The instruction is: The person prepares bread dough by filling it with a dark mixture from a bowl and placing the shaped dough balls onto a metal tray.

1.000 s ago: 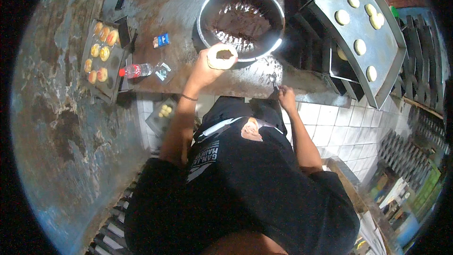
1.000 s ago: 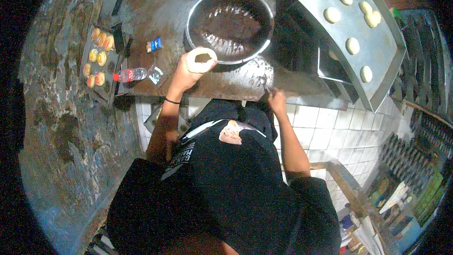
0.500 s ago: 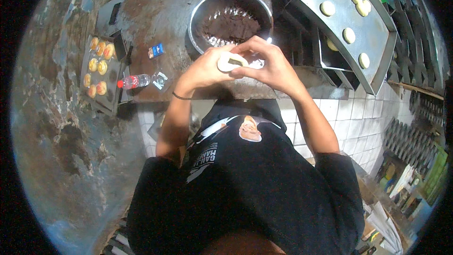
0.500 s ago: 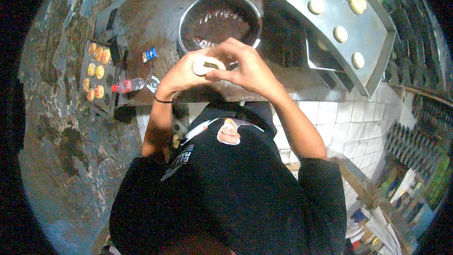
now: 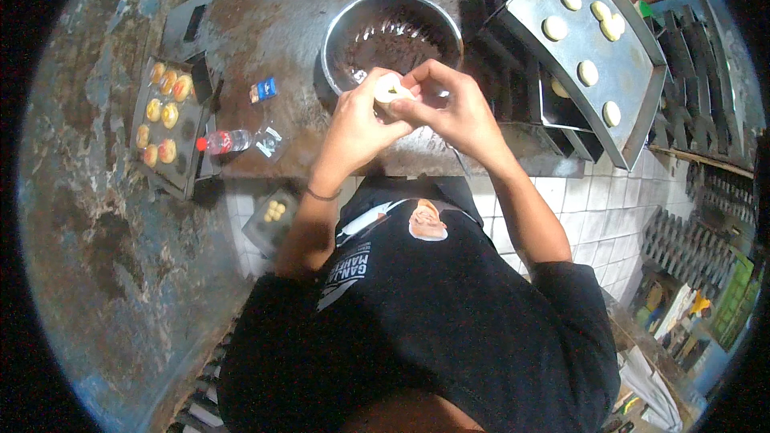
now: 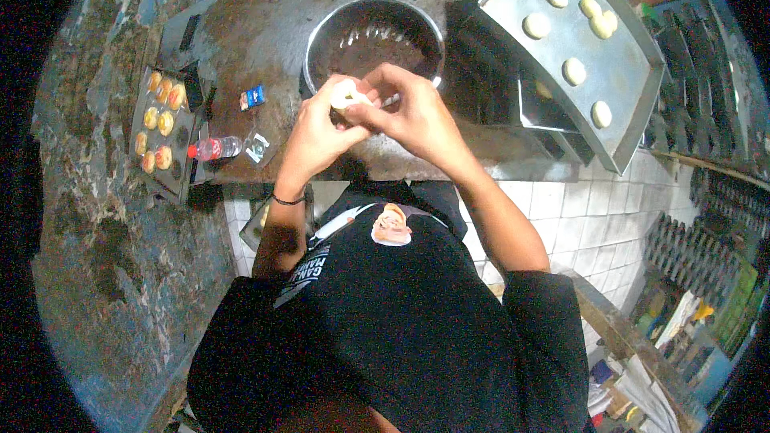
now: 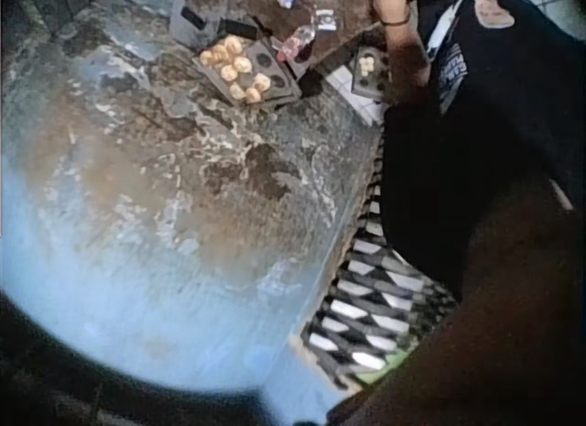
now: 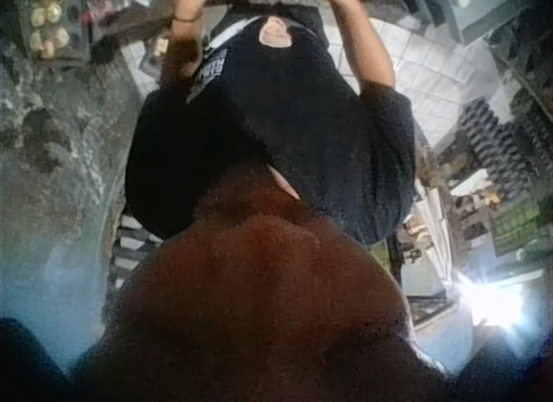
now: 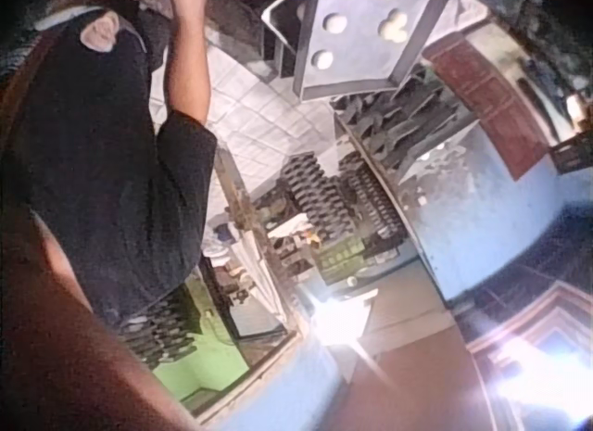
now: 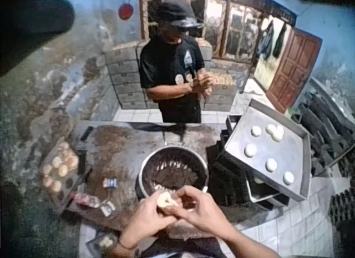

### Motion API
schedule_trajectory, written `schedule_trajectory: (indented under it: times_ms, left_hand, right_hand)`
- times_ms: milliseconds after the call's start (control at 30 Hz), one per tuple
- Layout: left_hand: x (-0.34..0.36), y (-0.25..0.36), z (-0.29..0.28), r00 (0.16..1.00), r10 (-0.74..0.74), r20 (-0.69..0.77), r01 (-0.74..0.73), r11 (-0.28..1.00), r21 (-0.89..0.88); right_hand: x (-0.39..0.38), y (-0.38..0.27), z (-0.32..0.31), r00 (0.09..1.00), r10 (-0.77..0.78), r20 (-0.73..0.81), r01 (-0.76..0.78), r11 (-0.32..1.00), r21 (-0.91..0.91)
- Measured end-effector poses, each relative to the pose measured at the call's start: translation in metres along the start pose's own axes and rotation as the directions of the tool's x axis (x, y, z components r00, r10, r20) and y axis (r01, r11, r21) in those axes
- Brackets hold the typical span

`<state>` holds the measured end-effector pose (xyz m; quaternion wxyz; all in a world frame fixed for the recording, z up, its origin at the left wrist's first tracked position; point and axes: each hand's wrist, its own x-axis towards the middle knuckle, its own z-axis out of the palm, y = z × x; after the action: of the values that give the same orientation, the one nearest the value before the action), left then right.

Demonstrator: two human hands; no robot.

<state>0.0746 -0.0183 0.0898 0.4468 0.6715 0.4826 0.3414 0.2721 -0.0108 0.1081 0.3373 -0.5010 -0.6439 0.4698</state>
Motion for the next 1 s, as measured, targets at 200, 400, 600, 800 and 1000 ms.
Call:
schedule_trajectory:
  times_ms: [200, 400, 600, 800, 1000]
  left_hand:
    - [-0.001, -0.007, -0.004, 0.985, -0.12, 0.123, 0.17, 0.79, -0.59]
    - [0.002, -0.018, 0.001, 0.981, -0.17, 0.095, 0.191, 0.728, -0.659]
    - [0.007, -0.02, -0.014, 0.945, -0.138, 0.297, 0.326, 0.484, -0.812]
    - [0.01, 0.002, 0.002, 0.996, -0.026, 0.09, 0.068, 0.858, -0.509]
    - [0.019, 0.024, 0.019, 0.987, -0.152, 0.056, 0.146, 0.688, -0.711]
  right_hand:
    - [0.003, -0.007, -0.01, 0.994, 0.087, 0.069, -0.106, 0.928, 0.357]
    - [0.003, -0.04, -0.011, 0.897, -0.425, 0.119, 0.436, 0.811, -0.391]
    - [0.014, -0.041, -0.021, 0.935, -0.342, 0.096, 0.355, 0.901, -0.248]
    - [0.007, -0.029, -0.029, 0.986, -0.157, -0.045, 0.16, 0.985, 0.058]
    - [-0.005, -0.044, -0.036, 0.898, -0.436, -0.068, 0.405, 0.876, -0.263]
